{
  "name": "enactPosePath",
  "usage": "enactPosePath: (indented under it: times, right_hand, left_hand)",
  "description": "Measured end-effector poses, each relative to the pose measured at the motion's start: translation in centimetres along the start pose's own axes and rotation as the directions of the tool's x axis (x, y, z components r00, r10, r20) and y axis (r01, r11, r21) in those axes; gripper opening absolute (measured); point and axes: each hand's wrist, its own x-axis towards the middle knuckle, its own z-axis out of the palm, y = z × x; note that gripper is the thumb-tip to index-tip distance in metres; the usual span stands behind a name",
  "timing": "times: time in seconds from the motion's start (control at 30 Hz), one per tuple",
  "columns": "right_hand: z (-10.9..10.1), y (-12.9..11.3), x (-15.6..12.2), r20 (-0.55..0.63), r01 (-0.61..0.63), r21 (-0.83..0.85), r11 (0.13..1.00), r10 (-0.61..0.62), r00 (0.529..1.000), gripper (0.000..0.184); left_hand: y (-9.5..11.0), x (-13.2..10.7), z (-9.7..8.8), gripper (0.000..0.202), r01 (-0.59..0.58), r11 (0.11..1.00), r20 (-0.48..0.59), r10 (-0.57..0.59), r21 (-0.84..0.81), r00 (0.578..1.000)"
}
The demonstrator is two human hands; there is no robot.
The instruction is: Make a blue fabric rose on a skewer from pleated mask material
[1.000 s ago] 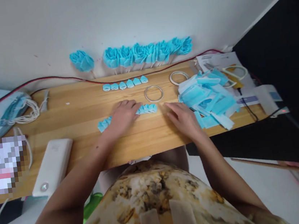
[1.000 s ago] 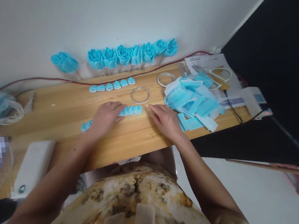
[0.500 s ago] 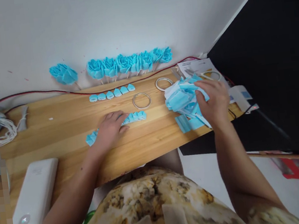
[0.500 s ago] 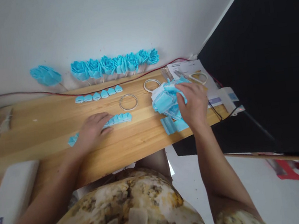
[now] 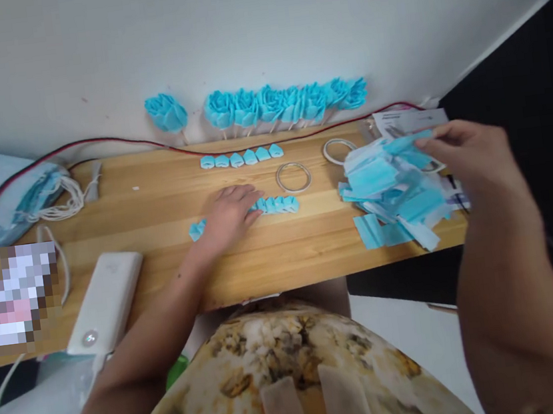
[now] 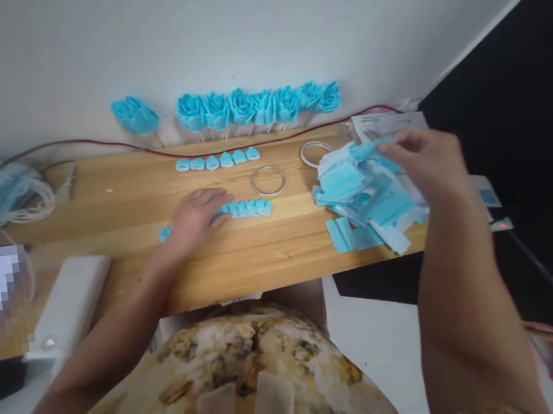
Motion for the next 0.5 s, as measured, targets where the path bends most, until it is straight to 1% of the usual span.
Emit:
enactPosePath:
  times: [0.07, 0.13, 0.17, 0.23, 0.3, 0.37, 0.4, 0.43, 0.5]
  right_hand:
    - [0.4, -0.9, 0.4, -0.074, -0.053, 0.199, 0.978, 0.069, 0.995, 0.020]
    - [1.0, -1.4, 0.7, -0.132, -0.077, 0.288, 0.955, 0.119, 0.984, 0.024]
    - [1.3, -1.6, 0.8, -0.151, -0.074, 0.296, 0.952, 0.123, 0.981, 0.025]
    - [1.8, -1.7, 0.9, -0.172, -0.033, 0.254, 0.967, 0.079, 0.982, 0.022]
    - [1.8, -1.8, 0.6, -0.149, 0.004, 0.199, 0.980, 0.027, 0.988, 0.017]
    - [1.7, -1.8, 0.2, -0.075, 0.007, 0.165, 0.986, 0.005, 0.997, 0.014]
    - [1.6, -1.9, -0.1, -0.037, 0.009, 0.161, 0.987, -0.003, 0.999, 0.013]
    - [1.5, -2.0, -0.3, -0.015, 0.012, 0.165, 0.986, -0.010, 1.000, 0.013]
    - [1.4, -2.1, -0.6, 0.007, 0.024, 0.176, 0.984, -0.026, 1.000, 0.015]
  left_hand:
    - [-0.2, 0.0, -0.2, 0.034, 0.011, 1.000, -0.055, -0.011, -0.003, 0.998]
    - [-0.3, 0.0, -0.2, 0.032, 0.002, 1.000, -0.087, -0.003, -0.013, 0.996]
    - [-0.3, 0.0, -0.3, 0.032, -0.007, 1.000, -0.092, 0.005, -0.022, 0.996]
    - [-0.1, 0.1, -0.3, 0.031, -0.016, 0.999, -0.089, 0.011, -0.049, 0.996]
    - [0.6, 0.8, -0.4, 0.030, -0.024, 0.997, -0.077, 0.017, -0.078, 0.997]
    - [1.9, 2.3, -0.4, 0.029, -0.066, 0.993, -0.052, 0.061, -0.100, 0.997]
    - [2.9, 3.3, -0.3, 0.029, -0.107, 0.988, -0.033, 0.104, -0.108, 0.994]
    - [4.0, 4.6, -0.2, 0.028, -0.160, 0.980, -0.002, 0.160, -0.115, 0.987]
    - [6.6, 7.3, 0.5, 0.030, -0.269, 0.954, 0.054, 0.278, -0.134, 0.959]
